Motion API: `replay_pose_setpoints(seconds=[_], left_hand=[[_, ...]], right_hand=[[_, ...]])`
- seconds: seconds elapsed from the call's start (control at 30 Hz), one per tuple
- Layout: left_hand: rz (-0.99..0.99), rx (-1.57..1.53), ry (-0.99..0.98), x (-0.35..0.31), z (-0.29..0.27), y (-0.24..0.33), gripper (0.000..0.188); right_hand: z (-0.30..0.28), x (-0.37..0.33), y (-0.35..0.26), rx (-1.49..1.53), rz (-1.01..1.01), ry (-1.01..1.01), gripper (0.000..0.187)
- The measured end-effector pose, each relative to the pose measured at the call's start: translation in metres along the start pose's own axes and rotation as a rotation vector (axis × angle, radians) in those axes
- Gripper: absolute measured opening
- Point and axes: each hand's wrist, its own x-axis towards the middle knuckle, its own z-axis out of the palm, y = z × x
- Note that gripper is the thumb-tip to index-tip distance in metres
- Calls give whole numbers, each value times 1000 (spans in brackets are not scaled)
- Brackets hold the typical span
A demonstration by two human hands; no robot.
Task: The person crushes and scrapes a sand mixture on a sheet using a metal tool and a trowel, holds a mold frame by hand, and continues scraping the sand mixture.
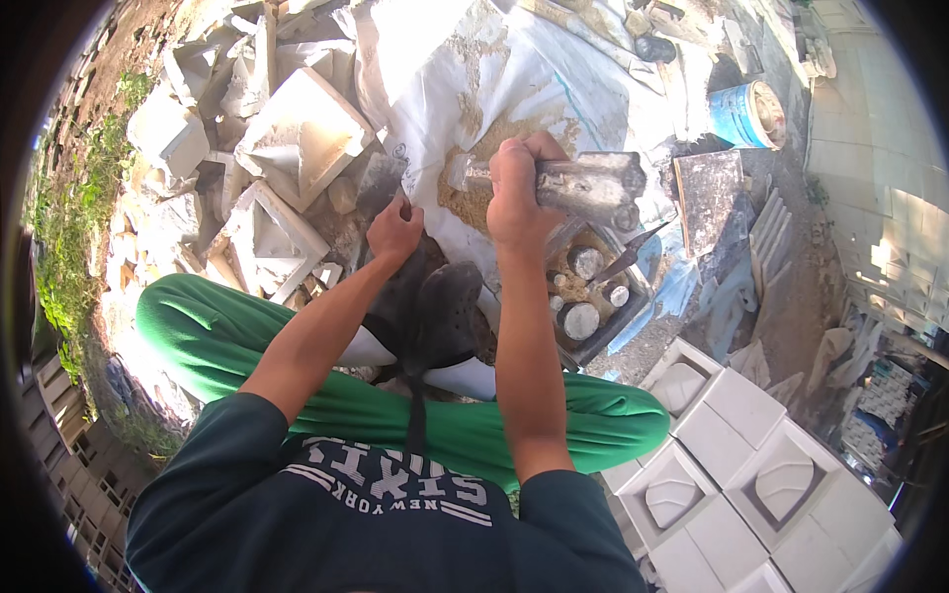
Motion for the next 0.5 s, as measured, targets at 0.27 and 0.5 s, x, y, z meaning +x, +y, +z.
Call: replay_pose_setpoints(seconds=[0.27,0.5], left_hand=[[-3,8,15,-1,5,-3,21],[2,-13,-7,-4,2,13,21]], right_hand=[[-23,1,61,-135,52,-89,29],[-49,-26,35,-109,-52,-58,30]])
